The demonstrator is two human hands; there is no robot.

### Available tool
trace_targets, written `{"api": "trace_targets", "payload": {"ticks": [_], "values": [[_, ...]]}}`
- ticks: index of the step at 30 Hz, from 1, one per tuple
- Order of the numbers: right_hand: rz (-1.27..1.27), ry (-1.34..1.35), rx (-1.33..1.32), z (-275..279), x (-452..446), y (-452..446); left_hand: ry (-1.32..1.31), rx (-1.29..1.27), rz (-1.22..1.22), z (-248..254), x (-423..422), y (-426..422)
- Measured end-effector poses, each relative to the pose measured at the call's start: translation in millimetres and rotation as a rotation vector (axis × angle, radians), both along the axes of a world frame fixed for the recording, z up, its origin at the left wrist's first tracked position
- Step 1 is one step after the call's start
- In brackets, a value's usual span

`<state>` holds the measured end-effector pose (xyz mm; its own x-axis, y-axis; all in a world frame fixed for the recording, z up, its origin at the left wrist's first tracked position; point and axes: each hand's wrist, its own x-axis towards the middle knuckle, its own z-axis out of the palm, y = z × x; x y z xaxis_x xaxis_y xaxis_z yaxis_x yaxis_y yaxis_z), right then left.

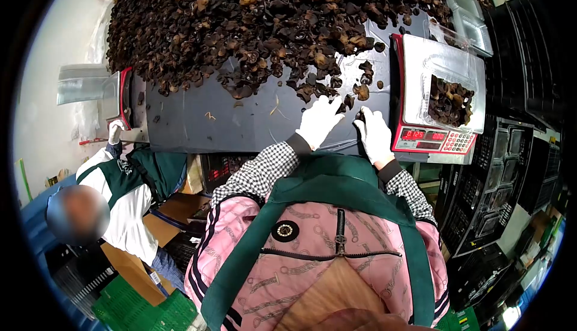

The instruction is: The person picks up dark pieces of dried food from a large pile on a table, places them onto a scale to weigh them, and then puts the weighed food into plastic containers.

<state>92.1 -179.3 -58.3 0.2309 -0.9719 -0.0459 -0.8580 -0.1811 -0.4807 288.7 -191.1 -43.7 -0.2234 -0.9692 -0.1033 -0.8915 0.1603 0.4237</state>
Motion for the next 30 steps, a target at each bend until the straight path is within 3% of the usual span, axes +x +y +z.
{"api": "trace_targets", "payload": {"ticks": [3, 6, 8, 10, 12, 16, 19, 22, 26, 30], "values": [[0.074, 0.025, -0.015, -7.8, 0.0, -3.6, 0.082, 0.007, 0.014, -10.3, 5.7, 7.7], [0.063, -0.153, -0.111, -16.5, -2.7, -2.5, 0.246, -0.035, 0.059, -23.9, 13.3, 11.9], [-0.071, -0.367, -0.029, -22.3, -1.6, -0.9, 0.431, -0.110, 0.121, -31.8, 20.2, 10.6], [-0.192, -0.517, 0.131, -16.7, 1.6, -2.2, 0.454, -0.029, 0.246, -12.4, 23.6, 3.3], [-0.238, -0.516, 0.132, -10.8, 6.0, -5.5, 0.429, 0.025, 0.321, 7.6, 24.0, -6.7], [-0.231, -0.471, 0.066, -11.5, 21.3, -19.3, 0.177, 0.014, 0.189, -7.0, 31.3, -28.1], [-0.174, -0.343, -0.069, -14.9, 33.6, -26.5, 0.097, 0.012, 0.129, -18.0, 33.4, -28.1], [-0.105, -0.123, -0.032, -29.0, 36.2, -31.7, 0.100, 0.080, 0.124, -14.6, 38.7, -22.3], [-0.188, -0.356, -0.157, -27.0, 33.4, -34.6, 0.445, -0.086, 0.155, -19.9, 48.6, -20.8], [-0.286, -0.613, 0.025, 7.7, 30.0, -21.3, 0.522, -0.234, 0.051, 4.0, 29.3, -46.7]]}}
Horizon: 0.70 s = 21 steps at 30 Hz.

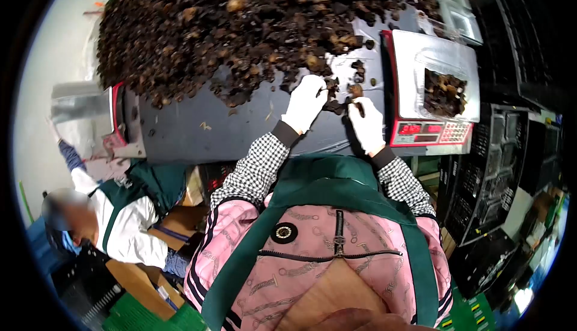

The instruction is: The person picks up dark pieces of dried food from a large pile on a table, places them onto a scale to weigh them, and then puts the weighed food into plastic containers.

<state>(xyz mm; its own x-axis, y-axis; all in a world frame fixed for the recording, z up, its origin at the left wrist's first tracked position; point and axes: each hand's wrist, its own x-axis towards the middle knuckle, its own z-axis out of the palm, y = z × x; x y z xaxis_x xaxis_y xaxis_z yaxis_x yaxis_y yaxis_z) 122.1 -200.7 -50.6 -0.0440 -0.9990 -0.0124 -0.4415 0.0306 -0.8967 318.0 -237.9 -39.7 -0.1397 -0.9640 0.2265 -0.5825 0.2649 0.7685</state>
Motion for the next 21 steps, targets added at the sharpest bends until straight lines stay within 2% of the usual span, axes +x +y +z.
{"api": "trace_targets", "payload": {"ticks": [1, 4, 5, 8, 10, 12, 15, 16, 18, 20, 21], "values": [[0.027, -0.017, 0.019, 12.2, -1.1, 5.0, -0.081, -0.110, -0.030, -12.5, -6.8, -7.8], [0.075, -0.133, 0.060, 36.3, -4.7, 18.3, -0.214, -0.001, -0.032, -33.9, -20.6, -18.6], [0.079, -0.130, 0.080, 46.7, -10.0, 21.0, -0.262, -0.059, -0.032, -42.5, -21.0, -19.7], [-0.041, -0.265, 0.063, 77.0, -40.4, 21.4, -0.310, 0.029, 0.018, -45.6, -20.1, -23.6], [-0.078, -0.107, -0.075, 103.0, -77.4, 12.5, -0.271, -0.042, 0.016, -49.1, -13.6, -30.6], [-0.102, 0.111, -0.272, 127.9, -116.3, 1.3, -0.190, 0.153, 0.112, -23.0, -19.3, -34.0], [-0.025, 0.444, -0.392, 116.1, -175.8, -16.4, 0.013, 0.128, 0.135, 38.9, -53.9, -37.5], [0.041, 0.480, -0.319, 114.2, -188.7, -19.2, 0.068, 0.104, 0.116, 61.5, -71.7, -38.2], [0.114, 0.560, -0.342, 111.1, -206.2, -23.6, 0.136, -0.006, 0.002, 92.5, -108.3, -40.4], [0.114, 0.421, -0.340, 116.1, -220.1, -27.3, 0.251, 0.090, -0.128, 118.9, -145.7, -40.8], [0.114, 0.353, -0.338, 120.2, -226.8, -28.7, 0.164, 0.065, -0.154, 122.5, -163.4, -42.6]]}}
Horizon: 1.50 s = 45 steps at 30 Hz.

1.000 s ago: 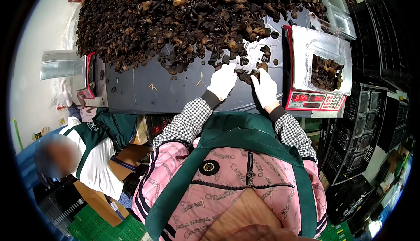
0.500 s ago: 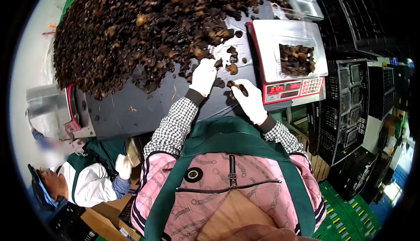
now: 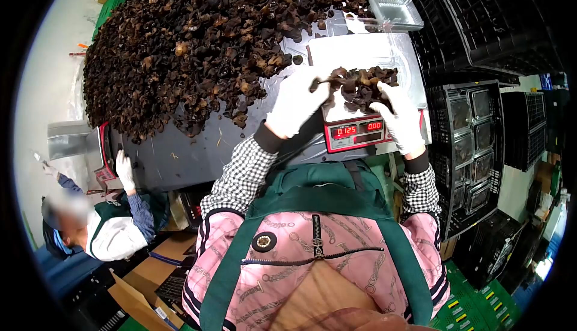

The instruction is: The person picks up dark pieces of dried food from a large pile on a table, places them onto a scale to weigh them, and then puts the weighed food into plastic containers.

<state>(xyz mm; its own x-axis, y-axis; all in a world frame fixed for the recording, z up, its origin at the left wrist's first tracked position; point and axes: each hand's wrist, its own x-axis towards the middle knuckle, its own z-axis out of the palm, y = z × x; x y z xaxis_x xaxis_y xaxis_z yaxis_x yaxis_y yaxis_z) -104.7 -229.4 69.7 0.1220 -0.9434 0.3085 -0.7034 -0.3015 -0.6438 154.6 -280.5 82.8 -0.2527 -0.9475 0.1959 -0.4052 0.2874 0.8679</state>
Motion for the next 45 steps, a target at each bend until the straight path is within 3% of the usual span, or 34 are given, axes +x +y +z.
{"api": "trace_targets", "payload": {"ticks": [4, 9, 11, 15, 17, 18, 19, 21, 25, 26, 29, 31, 35, 39, 42, 45], "values": [[-0.183, -0.281, 0.049, 19.2, -9.9, -20.5, -0.128, -0.090, -0.054, -10.5, -59.5, -12.1], [-0.171, -0.366, 0.098, -27.0, -25.8, -52.6, -0.184, -0.222, -0.012, -21.9, -94.5, -4.5], [-0.203, -0.414, 0.149, -64.5, -36.4, -59.2, -0.085, -0.168, 0.035, -26.3, -102.5, -0.8], [-0.137, -0.827, 0.122, -56.4, -32.1, -56.4, 0.060, -0.064, 0.166, -26.5, -110.5, 7.5], [-0.172, -0.860, 0.111, -63.4, -35.0, -57.7, 0.141, 0.048, 0.241, -43.1, -110.1, 8.0], [-0.174, -0.897, 0.113, -63.6, -35.3, -58.0, 0.121, 0.251, 0.256, -31.9, -106.4, 6.3], [-0.175, -0.934, 0.115, -63.4, -35.9, -58.6, 0.237, 0.237, 0.265, -33.2, -104.8, 6.8], [-0.165, -0.860, 0.095, -60.4, -39.1, -57.8, 0.467, 0.209, 0.279, -40.9, -100.9, 8.7], [-0.126, -0.584, 0.105, -45.4, -42.7, -52.8, 0.639, 0.135, 0.274, -56.1, -89.4, 8.7], [-0.117, -0.503, 0.092, -40.8, -41.5, -50.8, 0.610, 0.052, 0.231, -65.5, -86.2, 7.6], [-0.109, -0.330, 0.052, -59.7, -42.0, -49.6, 0.510, 0.132, 0.198, -90.5, -89.0, 19.6], [-0.044, -0.236, 0.048, -54.3, -38.3, -47.1, 0.095, -0.039, 0.088, -45.3, -96.8, 28.3], [0.025, -0.072, -0.011, -64.2, -38.5, -50.3, -0.253, -0.234, -0.014, -58.6, -88.7, 26.0], [0.039, -0.084, -0.044, -65.2, -38.7, -53.4, -0.608, -0.311, -0.098, -52.2, -76.9, 30.2], [0.033, -0.104, -0.025, -67.3, -41.5, -54.2, -0.444, -0.254, -0.103, -45.7, -71.5, 30.3], [0.102, -0.200, -0.041, -32.6, -34.4, -52.0, -0.177, -0.171, -0.103, -37.4, -65.7, 30.7]]}}
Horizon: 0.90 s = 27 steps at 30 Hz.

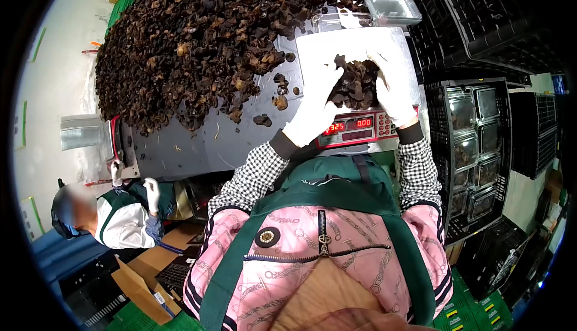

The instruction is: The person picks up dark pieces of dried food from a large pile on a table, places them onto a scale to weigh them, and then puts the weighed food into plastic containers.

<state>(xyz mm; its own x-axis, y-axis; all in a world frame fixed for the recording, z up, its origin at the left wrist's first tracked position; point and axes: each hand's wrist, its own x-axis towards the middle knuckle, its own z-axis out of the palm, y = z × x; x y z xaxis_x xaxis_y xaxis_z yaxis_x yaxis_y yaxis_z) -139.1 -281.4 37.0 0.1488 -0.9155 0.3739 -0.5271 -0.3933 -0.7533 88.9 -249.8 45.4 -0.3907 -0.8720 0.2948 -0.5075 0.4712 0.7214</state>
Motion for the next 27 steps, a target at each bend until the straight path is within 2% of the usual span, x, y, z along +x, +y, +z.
{"api": "trace_targets", "payload": {"ticks": [1, 4, 5, 8, 12, 15, 18, 19, 20, 22, 24, 25, 27], "values": [[0.016, 0.009, -0.025, 6.5, 1.1, 0.9, 0.055, 0.029, 0.020, -1.0, 0.3, -1.2], [0.088, 0.077, -0.059, 26.2, 8.5, 4.9, 0.327, 0.501, 0.143, 13.5, 2.2, 2.4], [0.116, 0.106, -0.065, 29.0, 10.4, 5.8, 0.384, 0.422, 0.158, -3.2, 5.3, 1.6], [0.128, 0.468, -0.234, 20.1, 13.6, 6.5, 0.457, 0.350, 0.192, -12.3, 7.2, -0.1], [0.151, 0.460, -0.345, 28.9, 15.7, 3.9, 0.402, 0.345, 0.228, -22.0, 19.2, -4.8], [0.196, 0.054, -0.117, 42.5, 16.1, 8.1, 0.486, 0.363, 0.252, -32.1, 28.1, -10.3], [0.000, -0.145, -0.058, 68.1, 1.0, 20.4, 0.425, 0.314, 0.270, -20.4, 31.2, -9.6], [-0.071, -0.379, 0.050, 65.9, -7.4, 25.1, 0.325, 0.133, 0.246, -9.3, 29.1, -6.5], [-0.142, -0.612, 0.156, 64.1, -13.9, 28.4, 0.228, 0.075, 0.209, -5.7, 28.0, -6.8], [-0.037, -1.039, 0.215, 59.1, -29.3, 31.0, 0.035, -0.040, 0.138, -2.7, 25.6, -7.0], [-0.004, -1.358, 0.253, 44.8, -47.1, 36.6, -0.048, -0.198, 0.100, -14.4, 20.3, -7.7], [-0.128, -1.071, 0.242, 44.2, -48.4, 41.7, -0.081, -0.235, 0.118, -18.7, 18.1, -5.7], [0.001, -1.421, 0.288, 34.9, -57.7, 45.1, -0.119, -0.276, 0.126, -22.1, 15.9, -6.2]]}}
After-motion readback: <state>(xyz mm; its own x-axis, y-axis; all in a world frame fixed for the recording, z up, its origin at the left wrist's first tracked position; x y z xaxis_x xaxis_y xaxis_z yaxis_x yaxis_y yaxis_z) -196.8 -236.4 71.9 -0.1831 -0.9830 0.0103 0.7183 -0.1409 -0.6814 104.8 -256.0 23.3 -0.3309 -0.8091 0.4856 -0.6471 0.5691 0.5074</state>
